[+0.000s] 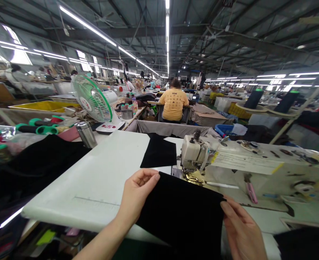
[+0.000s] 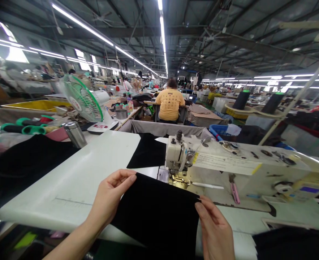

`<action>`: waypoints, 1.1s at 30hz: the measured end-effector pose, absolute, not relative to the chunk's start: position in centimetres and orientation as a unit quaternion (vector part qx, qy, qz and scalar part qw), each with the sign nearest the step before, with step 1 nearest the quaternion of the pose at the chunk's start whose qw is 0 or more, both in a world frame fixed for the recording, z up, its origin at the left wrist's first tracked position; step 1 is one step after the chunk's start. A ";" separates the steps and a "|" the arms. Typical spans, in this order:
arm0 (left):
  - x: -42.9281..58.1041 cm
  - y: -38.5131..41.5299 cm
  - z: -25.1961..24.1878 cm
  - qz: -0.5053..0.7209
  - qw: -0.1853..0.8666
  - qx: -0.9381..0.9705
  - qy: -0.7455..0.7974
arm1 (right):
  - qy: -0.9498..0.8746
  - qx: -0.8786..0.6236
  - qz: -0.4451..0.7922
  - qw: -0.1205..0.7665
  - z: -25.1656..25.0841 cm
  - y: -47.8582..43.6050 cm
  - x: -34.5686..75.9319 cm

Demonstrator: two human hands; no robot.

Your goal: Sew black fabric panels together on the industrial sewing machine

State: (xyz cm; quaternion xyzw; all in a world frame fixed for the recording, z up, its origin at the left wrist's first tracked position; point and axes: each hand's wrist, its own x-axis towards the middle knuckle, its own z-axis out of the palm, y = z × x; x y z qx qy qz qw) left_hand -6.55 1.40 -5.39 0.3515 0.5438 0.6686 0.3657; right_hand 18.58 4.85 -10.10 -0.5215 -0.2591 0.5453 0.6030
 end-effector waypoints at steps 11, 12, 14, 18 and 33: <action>-6.7 1.9 -5.7 0.694 0.326 0.350 0.539 | -0.357 -0.512 0.467 0.627 -10.4 4.8 18.7; -6.8 2.0 -5.8 0.700 0.319 0.341 0.540 | -0.386 -0.508 0.446 0.628 -10.4 4.8 18.7; -6.9 2.1 -5.9 0.702 0.315 0.321 0.552 | -0.411 -0.493 0.431 0.634 -10.2 4.9 18.5; -7.3 2.1 -6.3 0.693 0.328 0.294 0.571 | -0.375 -0.462 0.462 0.657 -9.8 5.3 18.0; -9.7 3.7 -2.6 0.573 0.191 0.497 0.623 | -0.602 -0.438 0.409 0.528 -9.3 4.5 17.7</action>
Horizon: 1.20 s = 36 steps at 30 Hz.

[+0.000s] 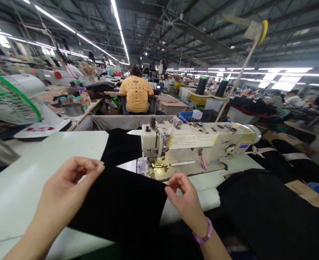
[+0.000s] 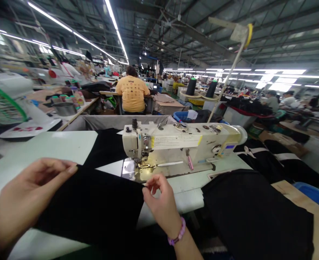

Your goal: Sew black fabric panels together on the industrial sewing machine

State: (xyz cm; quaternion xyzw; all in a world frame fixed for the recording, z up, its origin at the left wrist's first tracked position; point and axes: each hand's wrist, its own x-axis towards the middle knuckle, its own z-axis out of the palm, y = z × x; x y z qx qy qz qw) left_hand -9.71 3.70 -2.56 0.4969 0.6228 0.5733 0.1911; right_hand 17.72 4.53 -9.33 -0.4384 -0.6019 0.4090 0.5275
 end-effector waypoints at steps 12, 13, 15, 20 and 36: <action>-4.3 13.5 -10.9 0.291 0.190 0.779 0.522 | -0.696 -0.443 0.348 0.445 -18.7 -2.0 16.0; -4.2 13.5 -11.8 0.298 0.193 0.775 0.522 | -0.722 -0.422 0.306 0.455 -19.0 -2.0 16.2; -4.3 13.5 -12.9 0.310 0.200 0.769 0.523 | -0.767 -0.377 0.226 0.467 -19.1 -1.8 16.6; -4.2 14.5 -13.1 0.323 0.220 0.747 0.538 | -0.806 -0.355 0.107 0.462 -17.7 -1.3 17.0; -2.4 13.5 -11.3 0.300 0.126 0.711 0.624 | -0.845 -0.324 0.072 0.420 -16.7 0.6 17.9</action>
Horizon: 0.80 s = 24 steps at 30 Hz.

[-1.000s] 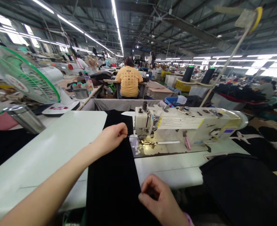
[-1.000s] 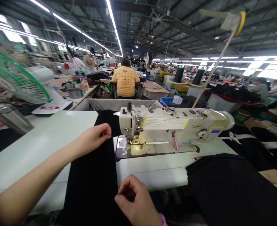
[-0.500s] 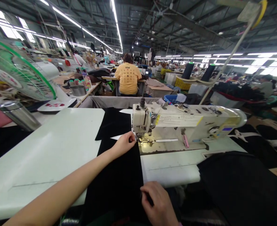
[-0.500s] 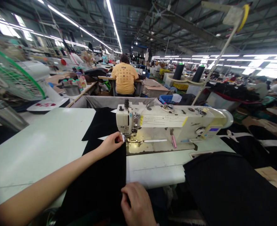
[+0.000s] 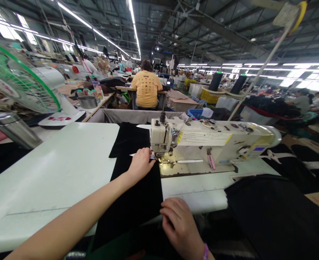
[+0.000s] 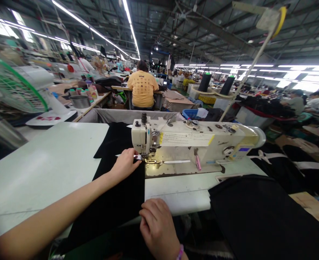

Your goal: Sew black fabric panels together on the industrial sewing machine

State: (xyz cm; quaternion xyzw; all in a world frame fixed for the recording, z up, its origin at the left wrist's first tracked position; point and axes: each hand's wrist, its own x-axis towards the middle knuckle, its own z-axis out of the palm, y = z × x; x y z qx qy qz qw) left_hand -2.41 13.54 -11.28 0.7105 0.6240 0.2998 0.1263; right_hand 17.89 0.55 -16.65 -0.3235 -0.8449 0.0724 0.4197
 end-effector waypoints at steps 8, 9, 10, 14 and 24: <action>-2.9 1.9 -12.7 0.215 0.147 0.906 0.333 | -0.853 -0.305 0.080 0.416 -15.7 1.6 18.0; -3.1 1.8 -13.1 0.215 0.125 0.912 0.327 | -0.849 -0.314 0.086 0.416 -15.7 2.0 17.8; -3.3 2.1 -13.4 0.217 0.105 0.916 0.321 | -0.845 -0.323 0.091 0.416 -15.8 2.5 17.6; -4.1 5.0 -13.5 0.221 0.065 0.928 0.293 | -0.840 -0.350 0.100 0.403 -15.7 4.6 16.9; -5.7 10.3 -12.5 0.193 0.060 0.935 0.292 | -0.845 -0.420 0.062 0.326 -14.5 9.7 15.2</action>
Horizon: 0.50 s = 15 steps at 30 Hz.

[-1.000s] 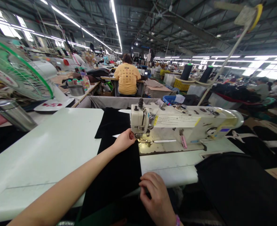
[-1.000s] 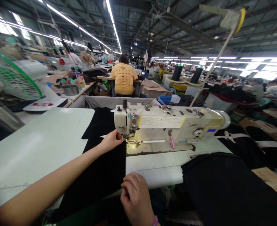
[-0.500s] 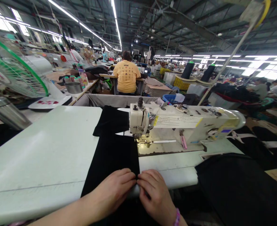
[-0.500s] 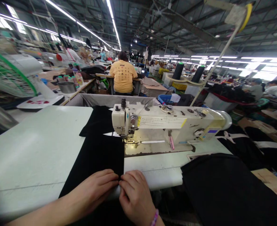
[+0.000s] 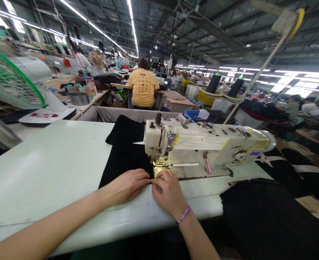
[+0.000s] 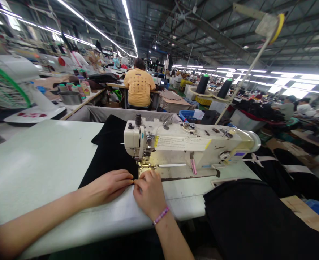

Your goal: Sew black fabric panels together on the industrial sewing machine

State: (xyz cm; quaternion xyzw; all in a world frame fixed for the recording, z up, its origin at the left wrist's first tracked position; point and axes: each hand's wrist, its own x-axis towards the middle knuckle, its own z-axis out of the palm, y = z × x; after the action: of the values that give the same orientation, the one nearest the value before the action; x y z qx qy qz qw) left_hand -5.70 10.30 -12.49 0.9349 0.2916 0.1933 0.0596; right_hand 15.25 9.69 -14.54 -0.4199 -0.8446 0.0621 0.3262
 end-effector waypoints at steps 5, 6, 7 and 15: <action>-6.3 12.8 -12.1 0.205 0.074 0.928 0.302 | -0.847 -0.437 0.045 0.299 -14.2 12.3 14.4; -6.4 13.3 -12.1 0.202 0.072 0.929 0.302 | -0.848 -0.439 0.041 0.293 -14.1 12.7 14.3; -6.5 13.8 -12.0 0.198 0.068 0.930 0.303 | -0.849 -0.441 0.038 0.289 -13.9 13.1 14.2; -7.1 15.9 -12.3 0.180 0.046 0.916 0.356 | -0.834 -0.439 0.031 0.332 -14.2 9.3 14.7</action>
State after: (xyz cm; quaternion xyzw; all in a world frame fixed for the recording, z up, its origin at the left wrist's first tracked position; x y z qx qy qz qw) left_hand -7.06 15.95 -12.29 0.9156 0.3564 0.1803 0.0458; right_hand 14.71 9.32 -14.18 -0.4393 -0.8340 0.0307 0.3324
